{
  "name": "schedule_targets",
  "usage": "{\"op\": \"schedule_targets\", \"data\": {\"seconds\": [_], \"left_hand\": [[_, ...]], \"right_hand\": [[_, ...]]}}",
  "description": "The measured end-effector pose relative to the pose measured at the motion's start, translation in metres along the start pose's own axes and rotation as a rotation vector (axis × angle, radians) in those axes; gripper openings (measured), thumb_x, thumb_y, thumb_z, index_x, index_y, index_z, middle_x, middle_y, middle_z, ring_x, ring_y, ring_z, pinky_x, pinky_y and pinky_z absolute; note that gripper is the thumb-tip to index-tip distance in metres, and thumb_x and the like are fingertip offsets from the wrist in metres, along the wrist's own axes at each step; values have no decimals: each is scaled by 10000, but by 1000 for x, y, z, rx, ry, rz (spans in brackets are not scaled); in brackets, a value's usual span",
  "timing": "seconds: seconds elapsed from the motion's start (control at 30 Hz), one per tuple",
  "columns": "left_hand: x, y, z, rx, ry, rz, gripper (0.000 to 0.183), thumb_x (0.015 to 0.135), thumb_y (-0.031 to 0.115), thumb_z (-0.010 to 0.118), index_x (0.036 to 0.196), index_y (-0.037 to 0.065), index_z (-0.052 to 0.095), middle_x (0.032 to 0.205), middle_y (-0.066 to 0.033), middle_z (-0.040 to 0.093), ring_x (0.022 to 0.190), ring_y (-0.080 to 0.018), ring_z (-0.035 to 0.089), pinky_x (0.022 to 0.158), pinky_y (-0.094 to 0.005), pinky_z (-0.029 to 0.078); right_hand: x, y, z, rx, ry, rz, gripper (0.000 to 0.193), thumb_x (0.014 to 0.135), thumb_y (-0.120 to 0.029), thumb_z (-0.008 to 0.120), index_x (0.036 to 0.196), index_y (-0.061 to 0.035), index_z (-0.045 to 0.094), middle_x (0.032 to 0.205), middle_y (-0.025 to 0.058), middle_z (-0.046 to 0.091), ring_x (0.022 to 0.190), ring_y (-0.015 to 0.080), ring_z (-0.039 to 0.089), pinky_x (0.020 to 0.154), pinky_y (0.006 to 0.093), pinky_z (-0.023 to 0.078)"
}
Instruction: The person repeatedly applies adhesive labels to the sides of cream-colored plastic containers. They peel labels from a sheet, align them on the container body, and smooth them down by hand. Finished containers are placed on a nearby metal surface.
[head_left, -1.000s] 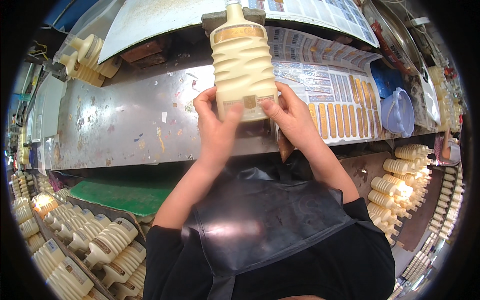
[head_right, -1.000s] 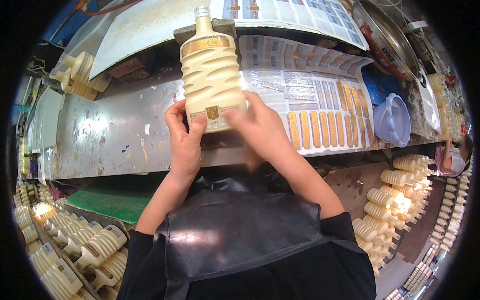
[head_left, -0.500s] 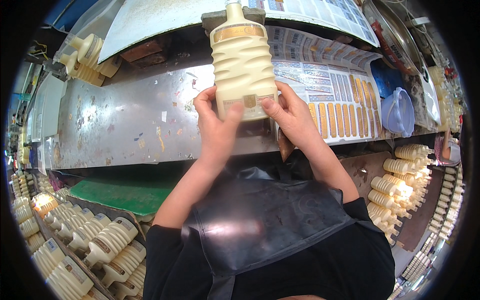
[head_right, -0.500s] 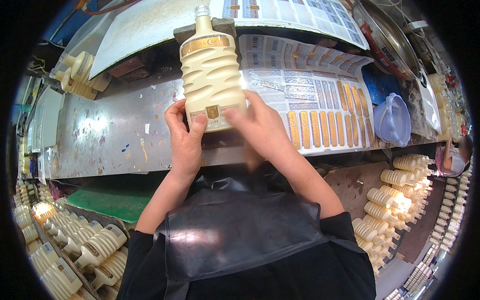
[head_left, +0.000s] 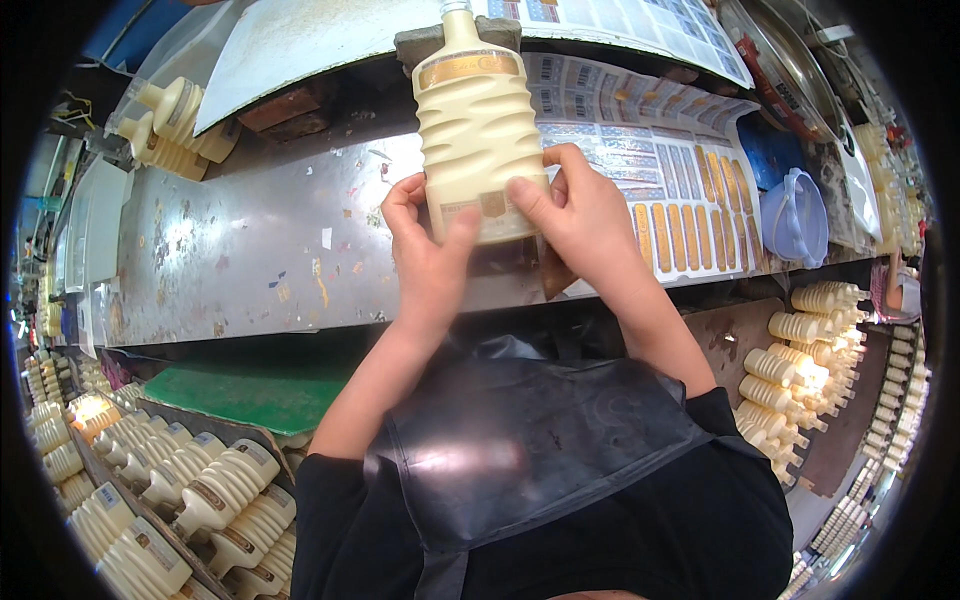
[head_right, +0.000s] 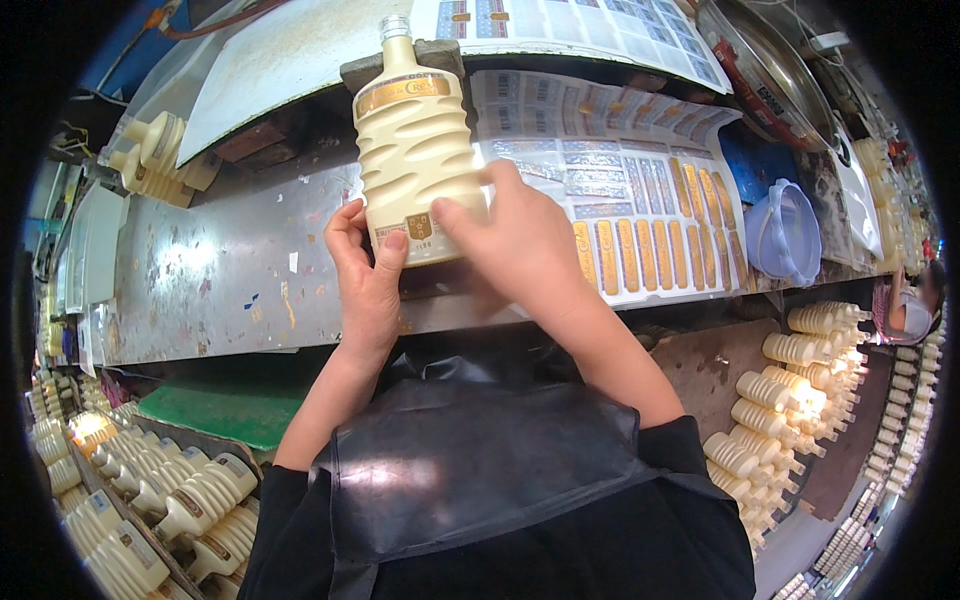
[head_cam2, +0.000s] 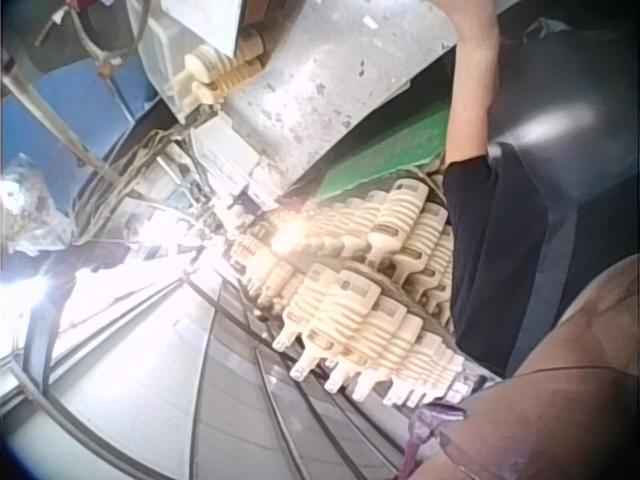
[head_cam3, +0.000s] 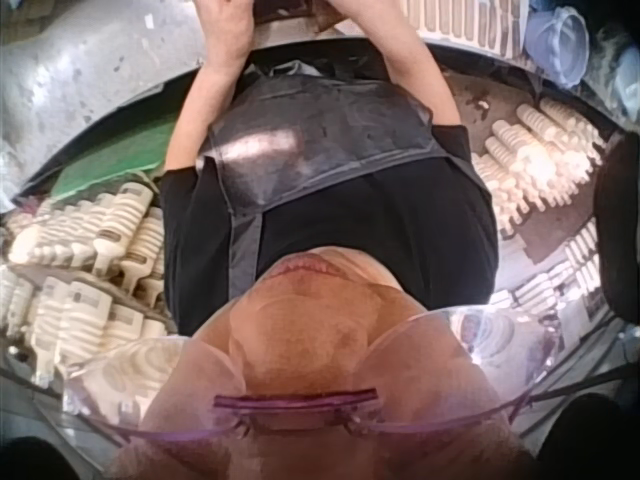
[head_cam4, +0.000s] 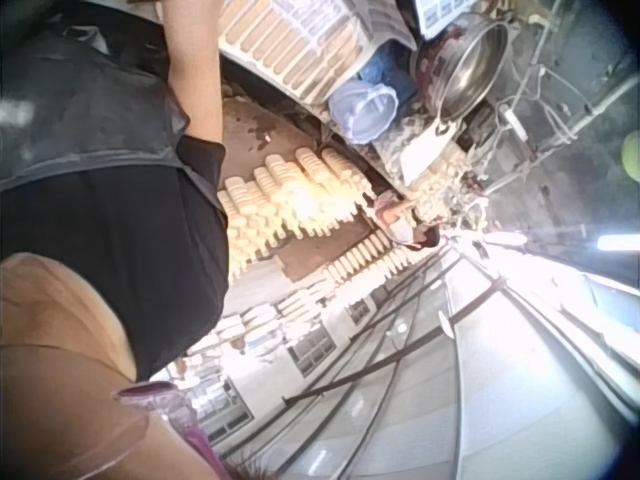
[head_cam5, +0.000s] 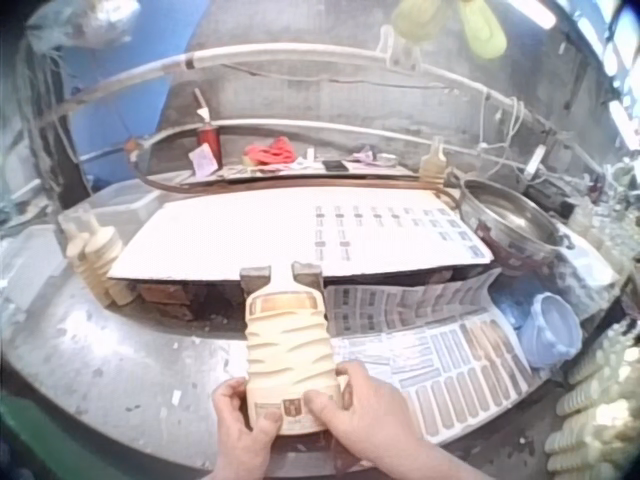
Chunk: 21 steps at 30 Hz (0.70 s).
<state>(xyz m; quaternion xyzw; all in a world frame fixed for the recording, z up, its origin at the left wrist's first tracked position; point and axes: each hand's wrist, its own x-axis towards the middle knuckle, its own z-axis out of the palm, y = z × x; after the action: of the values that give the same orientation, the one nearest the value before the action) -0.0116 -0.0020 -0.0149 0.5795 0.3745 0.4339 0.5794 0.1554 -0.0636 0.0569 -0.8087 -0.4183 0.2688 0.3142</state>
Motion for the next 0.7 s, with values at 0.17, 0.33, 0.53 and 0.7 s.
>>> {"op": "schedule_targets", "data": {"seconds": [0.17, 0.33, 0.53, 0.7], "left_hand": [[1, -4, -2, 3, -15, 25, 710, 929, 311, 759, 1430, -18, 378, 1356, -186, 507, 1259, -262, 507, 1106, -413, 408], [-3, -10, -8, 223, -39, 231, 828, 843, 346, 843, 1440, 2, 384, 1361, -183, 495, 1305, -319, 473, 1133, -463, 375], [-5, -14, -12, 575, -42, 351, 1018, 697, 356, 947, 1472, 27, 374, 1380, -200, 473, 1280, -375, 470, 1118, -487, 378], [-6, -10, -8, 376, -88, 246, 899, 799, 293, 863, 1469, -4, 342, 1382, -222, 468, 1284, -359, 483, 1113, -483, 388]], "right_hand": [[0, 14, 1, 31, -6, -20, 684, 878, -569, 701, 1236, 9, 633, 901, 229, 725, 879, 386, 726, 795, 460, 547], [1, 35, 5, 384, -95, -2, 645, 920, -516, 703, 1310, -7, 627, 845, 140, 697, 811, 246, 695, 760, 376, 543], [-11, 51, 4, 519, -259, -49, 574, 1038, -366, 626, 1479, -12, 529, 923, 36, 632, 805, 89, 578, 730, 245, 489], [-11, 50, 13, 719, -215, -59, 545, 1061, -372, 598, 1462, -7, 542, 1101, 104, 689, 974, 142, 632, 879, 297, 510]]}}
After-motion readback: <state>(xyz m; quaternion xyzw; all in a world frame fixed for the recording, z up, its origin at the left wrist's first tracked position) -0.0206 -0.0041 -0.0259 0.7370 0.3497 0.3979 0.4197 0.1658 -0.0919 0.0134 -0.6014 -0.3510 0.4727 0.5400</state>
